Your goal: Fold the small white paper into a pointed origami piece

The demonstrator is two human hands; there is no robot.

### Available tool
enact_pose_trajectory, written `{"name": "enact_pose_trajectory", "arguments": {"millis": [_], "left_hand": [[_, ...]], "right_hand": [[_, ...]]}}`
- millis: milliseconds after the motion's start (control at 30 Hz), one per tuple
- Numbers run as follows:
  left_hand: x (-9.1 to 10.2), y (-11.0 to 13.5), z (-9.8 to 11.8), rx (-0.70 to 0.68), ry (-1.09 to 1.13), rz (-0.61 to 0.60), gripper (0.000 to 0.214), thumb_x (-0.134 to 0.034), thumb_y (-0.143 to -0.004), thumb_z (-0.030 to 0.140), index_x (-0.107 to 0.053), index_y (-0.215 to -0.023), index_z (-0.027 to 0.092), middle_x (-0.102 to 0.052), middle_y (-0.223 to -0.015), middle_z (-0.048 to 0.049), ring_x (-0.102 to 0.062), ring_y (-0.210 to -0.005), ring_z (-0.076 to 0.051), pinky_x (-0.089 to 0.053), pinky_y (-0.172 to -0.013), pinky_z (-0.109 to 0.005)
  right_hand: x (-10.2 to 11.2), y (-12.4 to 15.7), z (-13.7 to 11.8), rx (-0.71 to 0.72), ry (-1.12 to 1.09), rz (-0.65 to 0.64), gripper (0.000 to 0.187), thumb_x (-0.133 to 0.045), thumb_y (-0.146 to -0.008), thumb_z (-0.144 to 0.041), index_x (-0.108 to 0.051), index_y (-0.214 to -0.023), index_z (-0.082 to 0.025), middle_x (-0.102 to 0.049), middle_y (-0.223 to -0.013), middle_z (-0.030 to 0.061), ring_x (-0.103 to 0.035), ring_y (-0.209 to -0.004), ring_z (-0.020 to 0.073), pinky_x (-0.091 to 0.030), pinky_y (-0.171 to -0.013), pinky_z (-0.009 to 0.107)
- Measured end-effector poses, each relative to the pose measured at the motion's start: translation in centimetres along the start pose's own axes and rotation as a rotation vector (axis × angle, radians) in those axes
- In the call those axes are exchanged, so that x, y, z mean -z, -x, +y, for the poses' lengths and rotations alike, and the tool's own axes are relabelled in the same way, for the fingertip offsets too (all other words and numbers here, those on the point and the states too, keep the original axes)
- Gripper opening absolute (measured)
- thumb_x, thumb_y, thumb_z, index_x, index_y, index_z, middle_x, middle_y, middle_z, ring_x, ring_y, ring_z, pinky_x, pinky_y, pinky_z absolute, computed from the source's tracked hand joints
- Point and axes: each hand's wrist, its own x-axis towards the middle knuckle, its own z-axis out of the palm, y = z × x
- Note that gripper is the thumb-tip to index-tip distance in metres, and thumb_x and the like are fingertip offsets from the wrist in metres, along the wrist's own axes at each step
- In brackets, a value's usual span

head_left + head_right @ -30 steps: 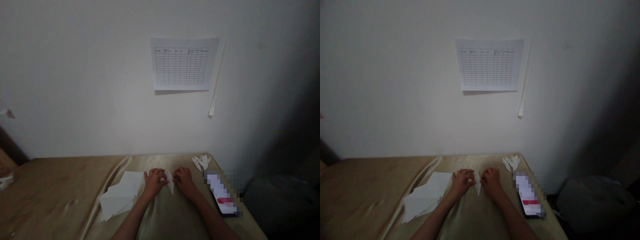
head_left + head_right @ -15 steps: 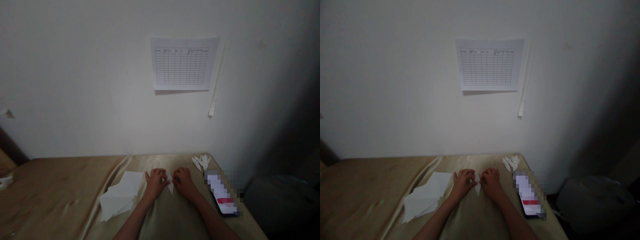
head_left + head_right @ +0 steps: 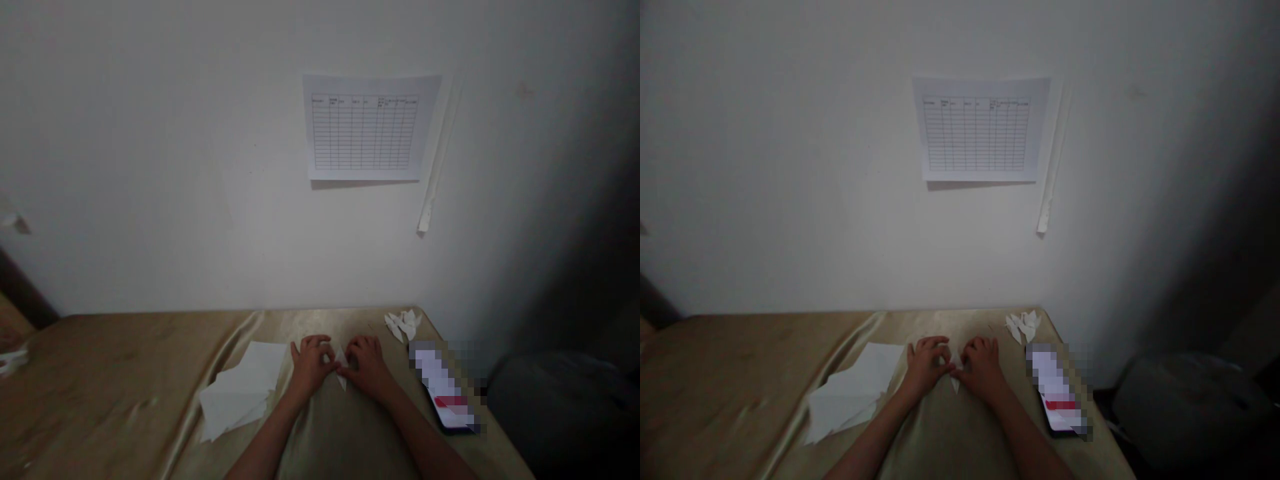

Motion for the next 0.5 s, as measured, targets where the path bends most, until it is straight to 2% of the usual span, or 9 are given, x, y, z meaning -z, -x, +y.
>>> {"name": "enact_pose_trajectory", "arguments": {"millis": [300,500], "left_hand": [[0.16,-0.06,0.17,0.049,0.008,-0.013,0.007,-0.078,-0.075,0.035,-0.074,-0.079,0.031,-0.064,-0.134,0.0033,-0.046,-0.133,-0.029,-0.006,-0.117,-0.069],[0.42,0.00,0.39,0.056,0.020,-0.009,0.005,-0.072,-0.080,0.031,-0.075,-0.083,0.032,-0.066,-0.132,0.0036,-0.047,-0.132,-0.028,-0.006,-0.117,-0.068]], "right_hand": [[0.82,0.07,-0.23,-0.021,-0.015,-0.072,0.041,-0.084,-0.066,-0.051,-0.067,-0.093,-0.025,-0.062,-0.115,0.0033,-0.050,-0.119,0.0263,-0.023,-0.112,0.045],[0.84,0.23,0.13,0.003,-0.050,-0.074,0.047,-0.087,-0.061,-0.049,-0.065,-0.097,-0.026,-0.062,-0.116,0.0039,-0.050,-0.119,0.0287,-0.021,-0.113,0.048]]}}
